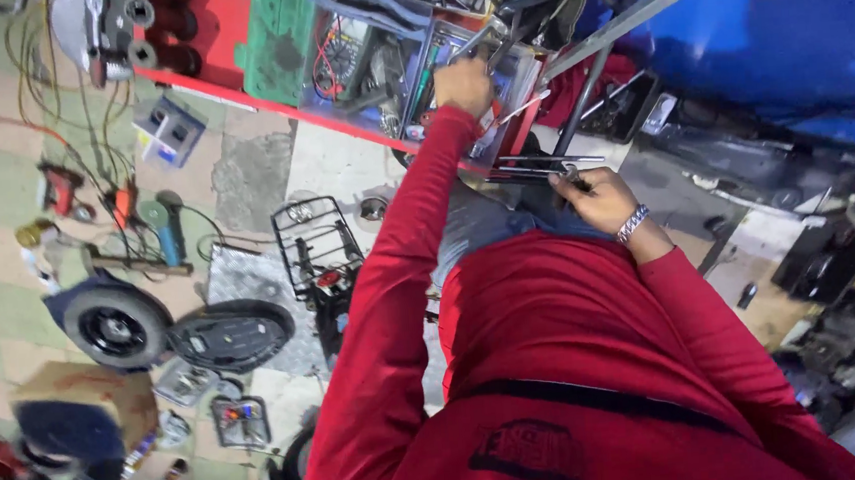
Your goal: The person works on a motorcycle in a workshop, using a wrench to tighten bolts on the handlebar area. They retrieve a tool from a wall rack and later use a screwdriver to adjust components within the motorcycle's front assembly.
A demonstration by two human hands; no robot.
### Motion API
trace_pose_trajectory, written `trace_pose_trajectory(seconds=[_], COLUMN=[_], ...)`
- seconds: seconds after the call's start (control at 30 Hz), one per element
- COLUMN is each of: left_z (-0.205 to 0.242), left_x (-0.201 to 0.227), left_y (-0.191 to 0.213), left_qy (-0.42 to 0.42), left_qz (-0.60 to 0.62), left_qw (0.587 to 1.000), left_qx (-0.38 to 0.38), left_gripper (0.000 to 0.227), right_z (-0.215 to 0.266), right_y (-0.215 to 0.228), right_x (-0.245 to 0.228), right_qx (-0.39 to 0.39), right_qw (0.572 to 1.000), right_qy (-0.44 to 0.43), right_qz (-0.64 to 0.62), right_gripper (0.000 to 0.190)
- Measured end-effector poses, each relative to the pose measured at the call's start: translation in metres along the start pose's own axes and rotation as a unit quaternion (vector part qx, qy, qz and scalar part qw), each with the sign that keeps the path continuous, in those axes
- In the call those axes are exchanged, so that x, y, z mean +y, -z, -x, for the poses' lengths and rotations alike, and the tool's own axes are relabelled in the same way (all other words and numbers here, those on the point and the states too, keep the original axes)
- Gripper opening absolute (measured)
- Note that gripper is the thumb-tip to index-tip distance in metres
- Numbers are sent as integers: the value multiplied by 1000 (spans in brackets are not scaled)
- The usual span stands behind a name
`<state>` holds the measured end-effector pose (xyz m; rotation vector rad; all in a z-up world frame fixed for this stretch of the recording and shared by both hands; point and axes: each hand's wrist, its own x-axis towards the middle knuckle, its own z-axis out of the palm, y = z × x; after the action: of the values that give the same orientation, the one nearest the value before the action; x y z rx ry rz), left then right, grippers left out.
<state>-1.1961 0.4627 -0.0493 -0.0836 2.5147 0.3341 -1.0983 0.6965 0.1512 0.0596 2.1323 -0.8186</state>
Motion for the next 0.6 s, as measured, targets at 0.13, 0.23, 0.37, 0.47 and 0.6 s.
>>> trace_pose_trajectory(seconds=[0.13, 0.23, 0.37, 0.47, 0.6], left_z=[-45, -89, -89, -65, -104], left_x=[-13, -23, 3, 31, 6], left_y=[-32, -65, -49, -32, -95], left_qy=[13, 95, 126, 249, 252], left_qz=[77, 226, 620, 830, 538], left_qw=[994, 969, 771, 498, 789], left_qx=[74, 22, 73, 39, 161], left_gripper=[26, 44, 12, 11, 29], right_z=[-8, -6, -4, -2, 1], right_y=[19, 45, 79, 90, 93], right_x=[30, 55, 100, 132, 129], right_qx=[-30, -38, -24, -23, -41], right_qw=[998, 998, 995, 993, 994], right_qy=[60, 50, 59, 44, 16], right_qz=[-2, 23, 82, 109, 96], right_gripper=[43, 51, 48, 49, 47])
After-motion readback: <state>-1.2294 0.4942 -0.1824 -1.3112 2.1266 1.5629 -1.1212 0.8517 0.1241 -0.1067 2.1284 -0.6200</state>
